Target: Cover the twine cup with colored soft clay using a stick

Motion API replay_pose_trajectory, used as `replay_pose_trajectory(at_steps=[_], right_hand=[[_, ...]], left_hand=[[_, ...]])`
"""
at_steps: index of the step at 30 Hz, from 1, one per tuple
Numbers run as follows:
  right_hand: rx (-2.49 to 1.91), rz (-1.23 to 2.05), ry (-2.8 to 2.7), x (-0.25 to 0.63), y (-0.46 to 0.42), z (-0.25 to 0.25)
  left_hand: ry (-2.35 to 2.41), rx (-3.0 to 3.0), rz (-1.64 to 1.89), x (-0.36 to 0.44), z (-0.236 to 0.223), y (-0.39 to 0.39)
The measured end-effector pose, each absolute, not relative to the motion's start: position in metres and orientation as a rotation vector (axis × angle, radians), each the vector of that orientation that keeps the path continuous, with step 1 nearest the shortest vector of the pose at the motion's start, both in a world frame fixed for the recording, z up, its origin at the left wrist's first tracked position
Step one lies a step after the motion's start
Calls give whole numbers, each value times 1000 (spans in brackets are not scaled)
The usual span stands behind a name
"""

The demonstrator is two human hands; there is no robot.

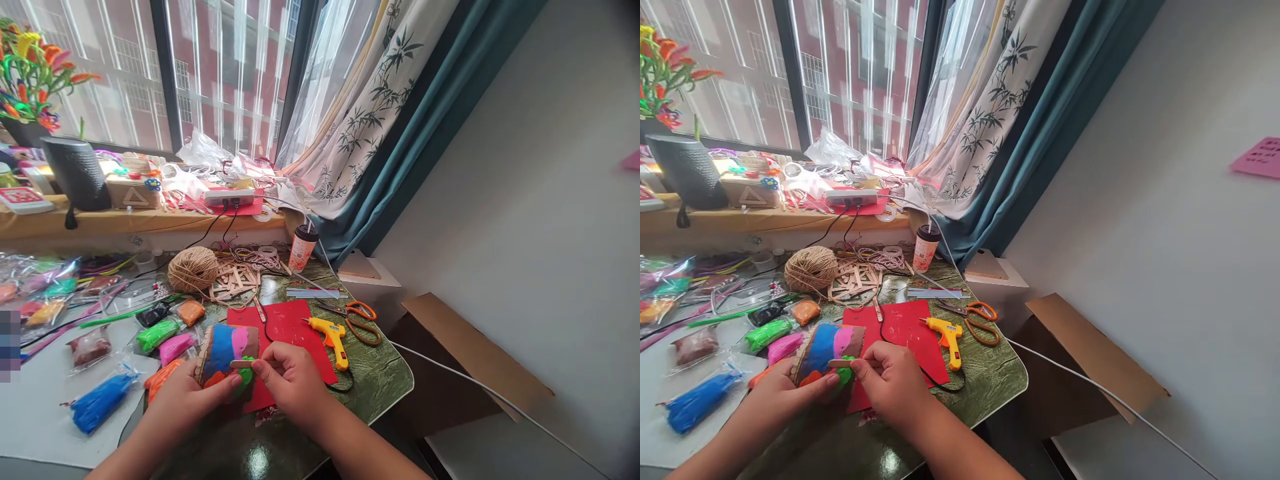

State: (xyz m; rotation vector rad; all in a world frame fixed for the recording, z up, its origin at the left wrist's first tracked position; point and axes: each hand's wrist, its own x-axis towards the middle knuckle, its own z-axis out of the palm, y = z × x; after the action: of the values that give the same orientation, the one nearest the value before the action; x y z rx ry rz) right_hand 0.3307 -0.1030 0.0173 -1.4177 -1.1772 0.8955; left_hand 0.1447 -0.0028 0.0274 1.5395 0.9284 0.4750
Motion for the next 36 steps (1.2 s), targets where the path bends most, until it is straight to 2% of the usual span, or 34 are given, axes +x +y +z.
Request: replay_pose_trajectory(at_steps=[7,25,36], right_hand=[[-1427,939,-1077,331,-97,19],[-1460,1002,-957,351,-98,41],[-1558,1051,-1104,335,-112,47]], left_hand=[[899,1548,471,143,12,5],[831,1623,402,146,42,-9],[796,1608,452,140,21,-3]])
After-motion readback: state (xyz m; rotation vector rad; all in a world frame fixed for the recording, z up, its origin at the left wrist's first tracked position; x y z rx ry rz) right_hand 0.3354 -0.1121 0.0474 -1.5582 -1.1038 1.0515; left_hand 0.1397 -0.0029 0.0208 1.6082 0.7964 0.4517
